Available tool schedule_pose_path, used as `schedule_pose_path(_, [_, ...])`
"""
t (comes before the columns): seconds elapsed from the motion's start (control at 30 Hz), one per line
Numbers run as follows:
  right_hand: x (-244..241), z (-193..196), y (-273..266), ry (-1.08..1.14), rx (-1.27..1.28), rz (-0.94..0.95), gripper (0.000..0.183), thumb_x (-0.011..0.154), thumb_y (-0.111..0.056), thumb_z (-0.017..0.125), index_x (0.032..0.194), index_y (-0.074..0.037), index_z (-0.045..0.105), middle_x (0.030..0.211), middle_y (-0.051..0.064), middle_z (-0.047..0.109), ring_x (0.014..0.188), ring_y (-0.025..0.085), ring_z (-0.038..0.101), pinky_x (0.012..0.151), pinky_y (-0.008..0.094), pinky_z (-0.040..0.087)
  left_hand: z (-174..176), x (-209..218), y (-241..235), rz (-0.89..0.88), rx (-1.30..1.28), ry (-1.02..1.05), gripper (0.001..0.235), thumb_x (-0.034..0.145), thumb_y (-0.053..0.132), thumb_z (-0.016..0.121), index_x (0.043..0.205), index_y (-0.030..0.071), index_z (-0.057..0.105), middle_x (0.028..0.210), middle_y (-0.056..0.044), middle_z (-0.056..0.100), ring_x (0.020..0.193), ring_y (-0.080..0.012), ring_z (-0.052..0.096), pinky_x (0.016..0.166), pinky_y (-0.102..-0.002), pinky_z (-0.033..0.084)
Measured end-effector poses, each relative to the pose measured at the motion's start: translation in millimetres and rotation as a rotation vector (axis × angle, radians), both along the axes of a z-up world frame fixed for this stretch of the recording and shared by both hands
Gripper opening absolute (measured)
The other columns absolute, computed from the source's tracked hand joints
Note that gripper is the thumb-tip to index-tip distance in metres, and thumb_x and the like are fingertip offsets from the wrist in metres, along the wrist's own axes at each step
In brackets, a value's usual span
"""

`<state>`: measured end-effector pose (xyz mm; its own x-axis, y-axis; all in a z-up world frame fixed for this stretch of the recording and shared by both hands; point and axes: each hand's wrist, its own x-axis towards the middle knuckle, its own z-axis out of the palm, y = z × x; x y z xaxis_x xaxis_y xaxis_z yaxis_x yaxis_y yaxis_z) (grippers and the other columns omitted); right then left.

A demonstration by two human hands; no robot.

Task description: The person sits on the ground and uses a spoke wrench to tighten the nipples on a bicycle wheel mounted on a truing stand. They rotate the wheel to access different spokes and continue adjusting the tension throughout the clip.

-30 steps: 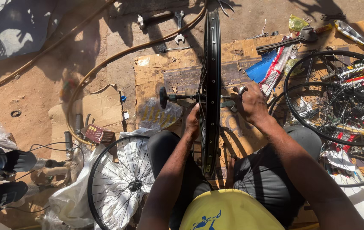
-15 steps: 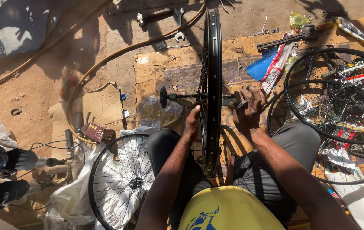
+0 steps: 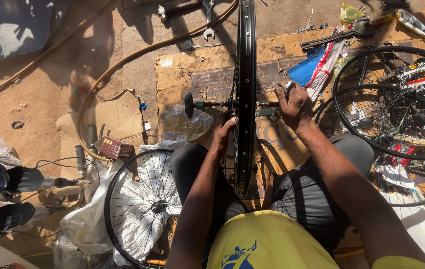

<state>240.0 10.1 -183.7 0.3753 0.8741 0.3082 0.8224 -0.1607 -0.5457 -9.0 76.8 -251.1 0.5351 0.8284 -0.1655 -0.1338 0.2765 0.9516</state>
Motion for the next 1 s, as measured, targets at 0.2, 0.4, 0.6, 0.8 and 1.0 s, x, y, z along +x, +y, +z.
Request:
schedule_pose_path(0.2, [-46.0,15.0,-46.6,-0.600,0.323,0.027,0.029,0.104,-0.029,0.060,0.117,-0.005,0.071,0.119,0.017,0.066,0.122,0.038,0.058,0.106,0.056,0.039,-7.0,18.8,-6.1,0.093,-0.222,0.032,0.066,0.090,0.049,0.068,0.136,0.001,0.066,0.133,-0.017,0.067,0.126,-0.0283,0.062,0.109,-0.041,0.046])
schedule_pose_path(0.4, [21.1,21.4,13.3,0.075,-0.245,-0.025,0.042,0.108,-0.044,0.055,0.124,-0.008,0.072,0.119,0.023,0.065,0.118,0.039,0.058,0.102,0.057,0.048,-2.3,20.1,-13.6,0.124,-0.103,-0.139,0.052,0.088,0.037,0.070,0.126,0.002,0.066,0.118,-0.014,0.069,0.113,-0.0250,0.067,0.101,-0.042,0.053])
schedule_pose_path(0.6, [1.9,-24.4,-10.0,-0.587,0.127,-0.009,0.038,0.111,-0.035,0.049,0.123,-0.010,0.075,0.163,0.023,0.032,0.151,0.038,0.022,0.118,0.062,0.018,-20.9,28.7,0.9,0.103,-0.194,-0.227,0.039,0.094,0.034,0.069,0.118,0.003,0.069,0.101,-0.008,0.068,0.095,-0.0185,0.066,0.088,-0.035,0.053])
schedule_pose_path(0.8, [-90.3,-41.7,-99.9,-0.241,0.175,-0.034,0.032,0.113,-0.030,0.050,0.126,-0.009,0.071,0.147,0.015,0.041,0.137,0.033,0.034,0.114,0.057,0.026,-54.5,29.6,6.6,0.121,-0.305,-0.218,0.037,0.097,0.038,0.064,0.108,0.005,0.076,0.096,-0.004,0.072,0.089,-0.0142,0.067,0.081,-0.030,0.054])
schedule_pose_path(1.0, [-42.6,9.6,-35.9,-0.268,0.481,-0.024,0.030,0.115,-0.027,0.054,0.132,-0.006,0.067,0.121,0.013,0.065,0.113,0.031,0.061,0.101,0.051,0.043,-60.0,30.1,4.8,0.093,-0.248,-0.180,0.036,0.096,0.035,0.065,0.112,0.004,0.075,0.104,-0.008,0.073,0.098,-0.0179,0.069,0.089,-0.035,0.055])
